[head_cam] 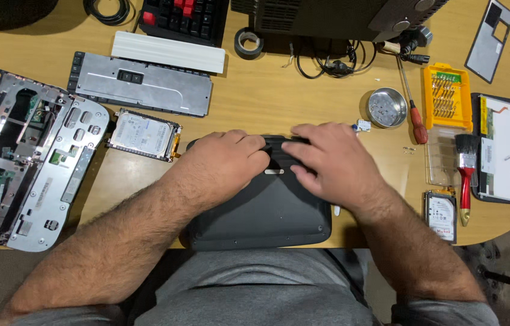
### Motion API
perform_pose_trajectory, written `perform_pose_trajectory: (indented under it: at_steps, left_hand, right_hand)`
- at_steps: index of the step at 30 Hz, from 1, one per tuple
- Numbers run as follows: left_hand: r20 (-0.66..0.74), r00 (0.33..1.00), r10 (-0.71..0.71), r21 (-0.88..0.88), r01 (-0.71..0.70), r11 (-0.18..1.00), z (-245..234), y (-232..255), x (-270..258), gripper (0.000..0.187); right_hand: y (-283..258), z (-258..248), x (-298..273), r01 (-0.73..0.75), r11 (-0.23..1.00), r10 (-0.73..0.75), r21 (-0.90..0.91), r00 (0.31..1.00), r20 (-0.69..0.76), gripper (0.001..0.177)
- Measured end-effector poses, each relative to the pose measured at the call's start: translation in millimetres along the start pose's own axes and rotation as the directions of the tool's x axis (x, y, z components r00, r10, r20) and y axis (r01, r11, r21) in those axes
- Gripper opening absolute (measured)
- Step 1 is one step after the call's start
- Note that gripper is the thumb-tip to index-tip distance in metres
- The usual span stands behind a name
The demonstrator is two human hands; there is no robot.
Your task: The person disassembles a white laptop by removing screws from the internal chassis using a screwdriver, then flips the laptop over and removes screws from the bottom cover. The person handles the laptop, screws, and screwdriver throughout the process.
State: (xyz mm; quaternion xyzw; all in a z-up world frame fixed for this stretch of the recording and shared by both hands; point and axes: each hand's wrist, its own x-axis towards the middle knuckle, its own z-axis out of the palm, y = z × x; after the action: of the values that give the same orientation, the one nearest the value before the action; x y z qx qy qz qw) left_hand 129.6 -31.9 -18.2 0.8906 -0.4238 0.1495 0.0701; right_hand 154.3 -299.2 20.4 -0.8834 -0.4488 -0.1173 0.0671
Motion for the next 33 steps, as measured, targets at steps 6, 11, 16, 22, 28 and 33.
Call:
perform_pose_trajectory:
  at_steps: [6, 11, 16, 22, 28, 33]
  left_hand:
    - [0.096, 0.995, -0.015, -0.064, 0.021, 0.998, -28, -2, 9, 0.019]
    - [0.248, 0.966, -0.068, -0.271, 0.137, 0.953, -45, -14, 8, 0.029]
    - [0.249, 0.966, -0.070, -0.268, 0.138, 0.953, -40, -14, 7, 0.030]
    - [0.166, 0.984, -0.061, -0.167, 0.089, 0.982, -35, -8, 6, 0.026]
    - [0.103, 0.993, -0.055, -0.152, 0.070, 0.986, -31, -10, 3, 0.025]
    - [0.105, 0.992, -0.075, -0.077, 0.083, 0.994, -25, -13, -1, 0.025]
  right_hand:
    - [14, -13, 2, -0.056, 0.991, 0.024, 0.122, 0.967, 0.255, 0.040]
    - [21, 1, -8, 0.028, 0.999, -0.036, 0.038, 0.978, 0.205, 0.033]
    - [17, 9, -12, 0.136, 0.987, -0.131, -0.083, 0.989, 0.065, 0.025]
    - [20, 10, -7, 0.143, 0.989, -0.146, -0.043, 0.987, -0.061, 0.019]
    - [18, 12, -11, 0.106, 0.994, -0.106, -0.017, 0.994, 0.005, 0.025]
    - [16, 18, -20, 0.168, 0.980, -0.189, -0.108, 0.954, -0.234, 0.023]
